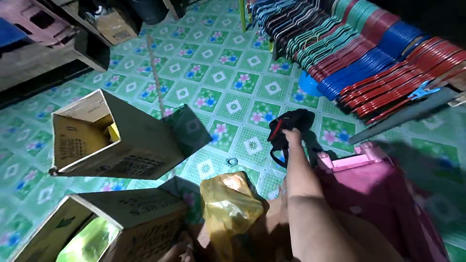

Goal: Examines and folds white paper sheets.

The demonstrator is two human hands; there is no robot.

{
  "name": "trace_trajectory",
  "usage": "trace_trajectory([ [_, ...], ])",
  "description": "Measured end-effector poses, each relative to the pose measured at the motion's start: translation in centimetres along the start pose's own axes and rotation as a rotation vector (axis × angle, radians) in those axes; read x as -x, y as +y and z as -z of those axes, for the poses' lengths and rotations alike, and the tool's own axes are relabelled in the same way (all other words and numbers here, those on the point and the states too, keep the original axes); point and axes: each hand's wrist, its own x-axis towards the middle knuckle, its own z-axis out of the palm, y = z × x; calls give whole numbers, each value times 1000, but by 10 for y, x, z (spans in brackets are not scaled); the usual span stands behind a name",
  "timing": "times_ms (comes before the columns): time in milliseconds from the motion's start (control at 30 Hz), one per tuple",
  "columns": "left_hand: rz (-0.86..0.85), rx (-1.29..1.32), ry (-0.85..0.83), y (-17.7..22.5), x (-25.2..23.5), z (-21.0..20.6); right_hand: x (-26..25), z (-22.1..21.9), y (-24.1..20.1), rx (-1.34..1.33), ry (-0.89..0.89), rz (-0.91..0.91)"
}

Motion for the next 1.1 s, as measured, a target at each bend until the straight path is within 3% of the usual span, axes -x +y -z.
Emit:
trace_trajectory([
  [67, -52, -39, 17, -3, 1, -4, 33, -2, -74, 147, -144, 242],
  [133, -110, -68, 56, -3, 4, -7, 63, -5, -122, 37, -230, 343],
  [300, -221, 20, 203, -6, 6, -10, 134, 4, -177, -250, -267, 343],
  [467, -238, 468, 255, -10, 2, -11, 240, 19, -210, -734, -451, 397],
  [567, -438, 811, 211, 24, 6, -12, 303, 32, -204, -846, -560, 471],
  [667, -728, 1288, 268, 65, 22, -3, 343, 31, -167, -901, -663, 436],
  [767, -798, 1627, 450, 74, 36, 11, 356, 28, -110, -637, -825, 251],
  [833, -791, 1597, 567, 58, 36, 10, 352, 19, -88, -288, -823, 191],
  [933, -739, 1368, 676, 37, 36, -16, 360, 0, -86, 246, -603, 414],
  [1000, -722, 1211, 728, 31, 35, -40, 378, -11, -93, 237, -561, 568],
  [1100, -725, 980, 783, 20, 26, -62, 404, -27, -87, 41, -689, 718],
])
